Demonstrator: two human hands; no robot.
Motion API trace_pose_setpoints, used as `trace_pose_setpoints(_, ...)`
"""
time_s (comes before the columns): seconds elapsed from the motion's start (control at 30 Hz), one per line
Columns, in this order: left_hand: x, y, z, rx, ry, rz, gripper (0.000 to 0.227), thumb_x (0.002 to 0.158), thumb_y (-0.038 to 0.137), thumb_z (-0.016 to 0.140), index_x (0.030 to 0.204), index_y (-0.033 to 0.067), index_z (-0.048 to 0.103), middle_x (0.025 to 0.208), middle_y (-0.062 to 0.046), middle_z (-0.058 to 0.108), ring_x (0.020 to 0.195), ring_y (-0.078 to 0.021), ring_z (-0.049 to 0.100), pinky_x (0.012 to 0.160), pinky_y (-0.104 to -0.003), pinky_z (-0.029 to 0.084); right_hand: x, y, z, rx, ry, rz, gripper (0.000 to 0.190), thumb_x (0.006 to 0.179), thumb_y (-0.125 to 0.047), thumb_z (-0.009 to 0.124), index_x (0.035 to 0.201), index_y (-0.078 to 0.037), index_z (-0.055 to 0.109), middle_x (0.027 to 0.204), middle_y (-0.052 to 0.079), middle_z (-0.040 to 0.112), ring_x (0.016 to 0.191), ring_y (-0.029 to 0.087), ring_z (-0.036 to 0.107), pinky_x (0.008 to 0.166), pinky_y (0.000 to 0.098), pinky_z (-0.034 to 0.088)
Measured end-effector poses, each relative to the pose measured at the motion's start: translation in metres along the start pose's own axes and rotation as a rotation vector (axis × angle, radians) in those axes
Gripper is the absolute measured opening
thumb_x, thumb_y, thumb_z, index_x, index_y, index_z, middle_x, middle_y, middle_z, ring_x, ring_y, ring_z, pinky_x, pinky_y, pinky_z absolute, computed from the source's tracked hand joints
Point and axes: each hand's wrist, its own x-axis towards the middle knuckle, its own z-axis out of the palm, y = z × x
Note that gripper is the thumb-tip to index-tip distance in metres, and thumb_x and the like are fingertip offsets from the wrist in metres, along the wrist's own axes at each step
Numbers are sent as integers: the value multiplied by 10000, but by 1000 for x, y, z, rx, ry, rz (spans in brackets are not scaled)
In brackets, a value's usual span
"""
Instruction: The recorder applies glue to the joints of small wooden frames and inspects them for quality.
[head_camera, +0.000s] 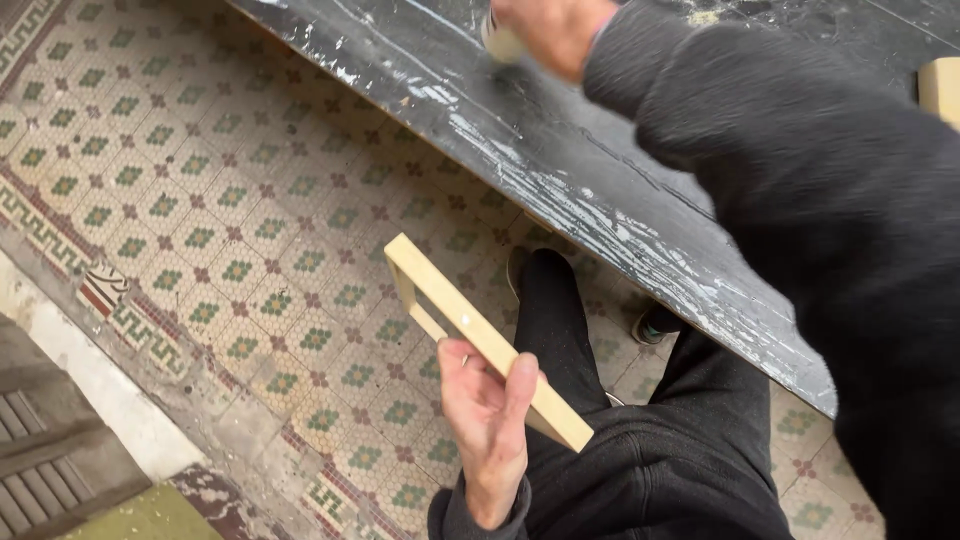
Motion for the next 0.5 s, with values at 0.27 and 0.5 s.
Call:
trace_pose_setpoints(0.27, 14, -41, -39, -32, 33, 59, 358, 901, -48, 663, 1160, -17, 418, 843, -118, 608, 689, -165, 630, 642, -290, 542, 70, -14, 16, -689, -190, -87, 572, 858, -576, 663, 1239, -152, 715, 1150, 179, 612, 1153, 316, 573, 813, 302, 630)
trace_pose_setpoints(0.5, 29, -38, -30, -28, 34, 75, 363, 882, -53, 645, 1182, -27, 442, 901, -109, 610, 703, -163, 627, 647, -288, 537, 18, -34, -41, -138, 79, -157, 466, 700, -207, 926, 1129, -189, 745, 1348, 83, 630, 1391, 304, 450, 1251, 503, 219)
